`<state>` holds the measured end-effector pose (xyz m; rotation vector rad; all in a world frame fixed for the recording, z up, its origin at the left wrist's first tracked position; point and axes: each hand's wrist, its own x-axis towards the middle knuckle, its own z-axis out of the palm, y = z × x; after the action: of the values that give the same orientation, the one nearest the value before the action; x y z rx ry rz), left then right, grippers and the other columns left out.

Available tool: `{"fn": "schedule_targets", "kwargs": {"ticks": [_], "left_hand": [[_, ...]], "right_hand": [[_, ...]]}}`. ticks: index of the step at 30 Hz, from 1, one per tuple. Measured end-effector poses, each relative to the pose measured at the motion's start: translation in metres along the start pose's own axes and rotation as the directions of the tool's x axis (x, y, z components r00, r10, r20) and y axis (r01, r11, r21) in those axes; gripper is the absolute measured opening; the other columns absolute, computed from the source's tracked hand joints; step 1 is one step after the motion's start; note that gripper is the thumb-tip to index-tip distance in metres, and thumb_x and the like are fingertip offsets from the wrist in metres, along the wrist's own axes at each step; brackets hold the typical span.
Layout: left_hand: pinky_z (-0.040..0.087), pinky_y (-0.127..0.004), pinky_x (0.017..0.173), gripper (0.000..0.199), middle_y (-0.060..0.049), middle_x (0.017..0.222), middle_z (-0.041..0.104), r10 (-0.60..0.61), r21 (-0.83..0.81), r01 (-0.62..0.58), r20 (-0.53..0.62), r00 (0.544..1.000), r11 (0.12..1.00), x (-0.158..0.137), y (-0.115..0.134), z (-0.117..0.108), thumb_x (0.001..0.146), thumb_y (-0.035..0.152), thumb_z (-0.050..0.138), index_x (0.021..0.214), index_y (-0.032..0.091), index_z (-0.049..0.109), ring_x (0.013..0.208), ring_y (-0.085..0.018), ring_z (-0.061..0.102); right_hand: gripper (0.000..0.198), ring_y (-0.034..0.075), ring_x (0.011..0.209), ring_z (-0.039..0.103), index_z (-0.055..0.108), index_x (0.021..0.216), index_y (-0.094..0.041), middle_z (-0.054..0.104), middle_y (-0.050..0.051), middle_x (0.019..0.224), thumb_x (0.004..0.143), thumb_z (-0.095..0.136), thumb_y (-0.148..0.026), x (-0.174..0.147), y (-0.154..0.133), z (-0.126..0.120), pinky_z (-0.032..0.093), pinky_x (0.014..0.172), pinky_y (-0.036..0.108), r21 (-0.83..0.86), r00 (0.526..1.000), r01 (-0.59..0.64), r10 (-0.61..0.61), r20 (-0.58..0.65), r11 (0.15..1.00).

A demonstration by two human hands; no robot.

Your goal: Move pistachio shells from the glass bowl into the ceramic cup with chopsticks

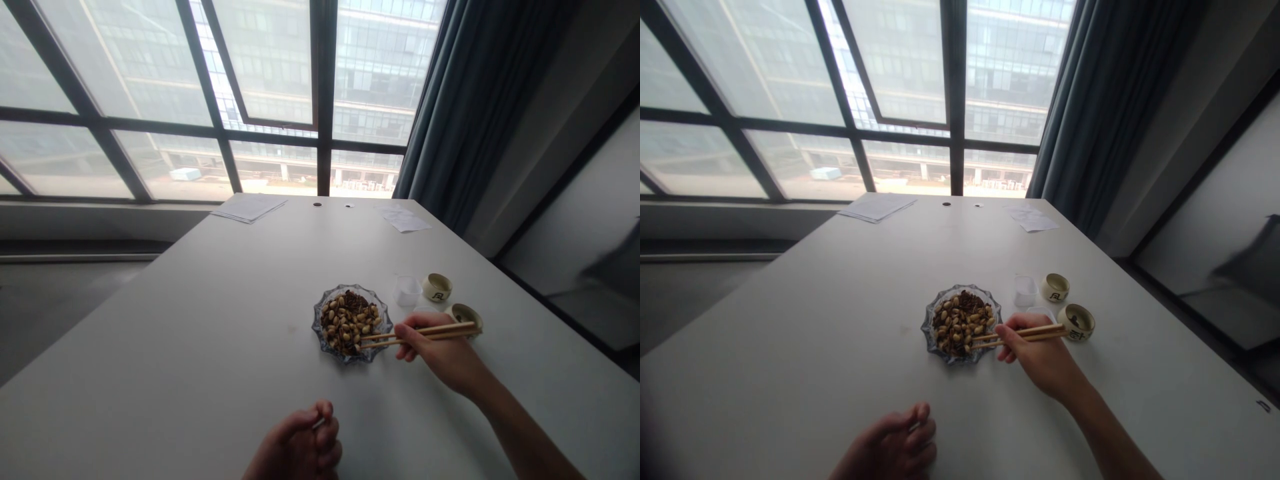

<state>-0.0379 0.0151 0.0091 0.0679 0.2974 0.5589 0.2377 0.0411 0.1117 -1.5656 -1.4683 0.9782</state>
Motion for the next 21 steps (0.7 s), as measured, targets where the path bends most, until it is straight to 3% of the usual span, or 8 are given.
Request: {"fn": "schedule_targets", "kwargs": {"ticks": [6,21], "left_hand": [[0.027,-0.024,0.057,0.015,0.003,0.067,0.050,-0.014,0.024,0.014,0.002,1.000,1.000,-0.0022,-0.0009,-0.0031,0.077,0.025,0.076,0.086,0.016,0.068,0.060,-0.010,0.045],[0.025,-0.024,0.057,0.016,0.003,0.068,0.046,-0.003,0.039,0.003,-0.013,1.000,0.999,-0.0004,0.0005,-0.0028,0.078,0.026,0.074,0.087,0.017,0.064,0.060,-0.010,0.043]], "right_hand": [[0.042,0.017,0.063,0.069,0.071,0.078,-0.017,0.075,0.007,0.070,0.093,0.062,-0.055,-0.0063,0.0037,0.0020,0.053,0.060,0.026,-0.041,0.996,0.047,-0.050,-0.067,0.998],[0.050,0.019,0.068,0.070,0.075,0.081,-0.017,0.076,0.007,0.076,0.095,0.055,-0.060,-0.0025,0.0093,0.0021,0.054,0.063,0.027,-0.097,0.998,0.041,-0.044,-0.033,0.994]]}}
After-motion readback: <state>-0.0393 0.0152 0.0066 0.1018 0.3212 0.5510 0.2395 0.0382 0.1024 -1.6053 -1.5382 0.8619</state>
